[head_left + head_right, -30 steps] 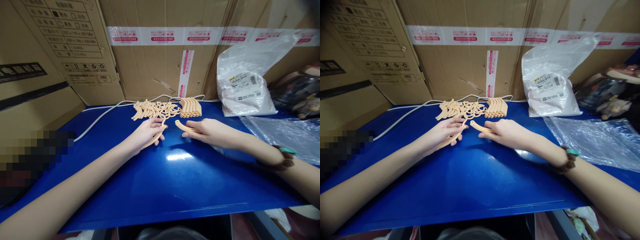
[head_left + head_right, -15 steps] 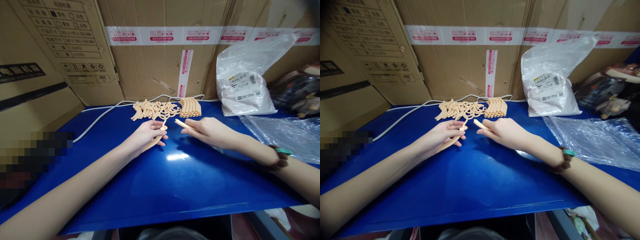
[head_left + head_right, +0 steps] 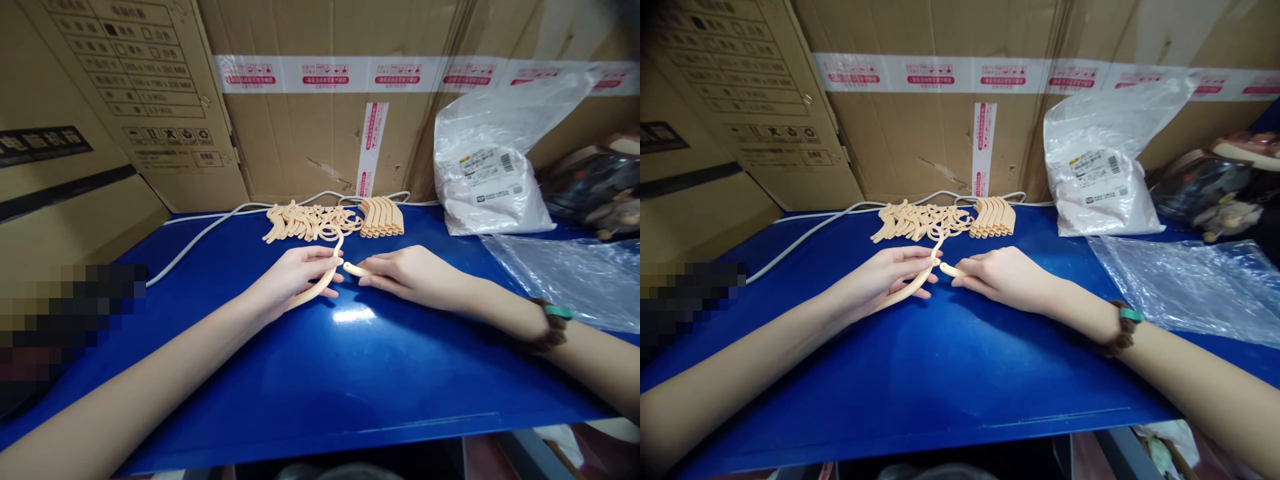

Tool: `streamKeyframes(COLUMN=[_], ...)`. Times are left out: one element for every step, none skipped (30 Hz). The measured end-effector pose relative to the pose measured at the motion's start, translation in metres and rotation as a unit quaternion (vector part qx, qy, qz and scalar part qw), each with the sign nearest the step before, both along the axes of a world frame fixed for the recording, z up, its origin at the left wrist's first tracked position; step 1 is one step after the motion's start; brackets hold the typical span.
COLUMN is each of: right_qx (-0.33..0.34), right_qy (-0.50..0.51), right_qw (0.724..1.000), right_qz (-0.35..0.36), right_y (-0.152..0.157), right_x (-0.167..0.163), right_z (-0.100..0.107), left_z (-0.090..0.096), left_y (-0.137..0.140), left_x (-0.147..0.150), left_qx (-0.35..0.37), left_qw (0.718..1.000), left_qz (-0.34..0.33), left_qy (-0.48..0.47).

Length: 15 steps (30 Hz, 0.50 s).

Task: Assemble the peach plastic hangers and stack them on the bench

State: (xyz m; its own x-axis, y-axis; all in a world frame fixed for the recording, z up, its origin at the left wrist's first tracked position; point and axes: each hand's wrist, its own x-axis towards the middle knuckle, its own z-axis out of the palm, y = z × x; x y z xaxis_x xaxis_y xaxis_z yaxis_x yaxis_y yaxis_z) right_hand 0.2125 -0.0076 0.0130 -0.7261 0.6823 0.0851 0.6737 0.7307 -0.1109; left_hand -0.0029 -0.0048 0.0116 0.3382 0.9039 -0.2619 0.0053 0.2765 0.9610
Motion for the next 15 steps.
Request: streamKeyframes(right_qx=[0.006,0.016,0.027,0.038,0.048,0.058,0.066,0.072,0.079,0.086,0.092,0.097,0.101,0.104,0.106], right_qy=[0.001,0.002,0.003,0.004,0.005,0.006,0.006,0.006,0.005,0.005,0.003,0.002,-0.002,-0.006,-0.012], right_qw=[1.0,1.0,1.0,0.999,0.999,0.998,0.998,0.997,0.997,0.996,0.996,0.995,0.995,0.994,0.994], right_qz=[0.002,0.005,0.007,0.01,0.012,0.012,0.012,0.01,0.008,0.004,0.0,-0.004,-0.008,-0.013,-0.017], right_y=[-0.0004,-0.0006,-0.0007,-0.0007,-0.0007,-0.0007,-0.0006,-0.0005,-0.0005,-0.0005,-0.0005,-0.0007,-0.001,-0.0015,-0.0021], right_x=[-0.0002,-0.0003,-0.0003,-0.0001,0.0001,0.0004,0.0007,0.001,0.0013,0.0014,0.0015,0.0013,0.0011,0.0007,0.0002], right_z=[-0.0006,-0.0013,-0.0019,-0.0023,-0.0028,-0.0031,-0.0034,-0.0037,-0.004,-0.0043,-0.0045,-0.0047,-0.0047,-0.0044,-0.004], left_z=[-0.0003,-0.0006,-0.0008,-0.001,-0.0011,-0.0012,-0.0012,-0.0011,-0.0009,-0.0006,-0.0002,0.0003,0.0009,0.0017,0.0025], left_y=[-0.0001,-0.0002,-0.0003,-0.0003,-0.0002,-0.0001,0.0002,0.0004,0.0007,0.0009,0.0011,0.0012,0.0012,0.0011,0.0009], left_x=[-0.0005,-0.001,-0.0017,-0.0024,-0.0031,-0.0038,-0.0045,-0.0049,-0.0053,-0.0054,-0.0053,-0.0051,-0.0048,-0.0045,-0.0042], left_qx=[0.002,0.004,0.005,0.004,0.002,0.0,-0.002,-0.005,-0.008,-0.012,-0.015,-0.02,-0.025,-0.029,-0.033], left_qw=[1.0,1.0,1.0,1.0,1.0,1.0,1.0,0.999,0.999,0.998,0.998,0.998,0.997,0.997,0.997], left_qz=[-0.005,-0.008,-0.011,-0.014,-0.018,-0.024,-0.031,-0.04,-0.047,-0.054,-0.059,-0.064,-0.065,-0.066,-0.066], left_qy=[-0.001,0.0,0.0,0.001,0.0,-0.001,-0.004,-0.009,-0.014,-0.018,-0.02,-0.021,-0.021,-0.018,-0.015])
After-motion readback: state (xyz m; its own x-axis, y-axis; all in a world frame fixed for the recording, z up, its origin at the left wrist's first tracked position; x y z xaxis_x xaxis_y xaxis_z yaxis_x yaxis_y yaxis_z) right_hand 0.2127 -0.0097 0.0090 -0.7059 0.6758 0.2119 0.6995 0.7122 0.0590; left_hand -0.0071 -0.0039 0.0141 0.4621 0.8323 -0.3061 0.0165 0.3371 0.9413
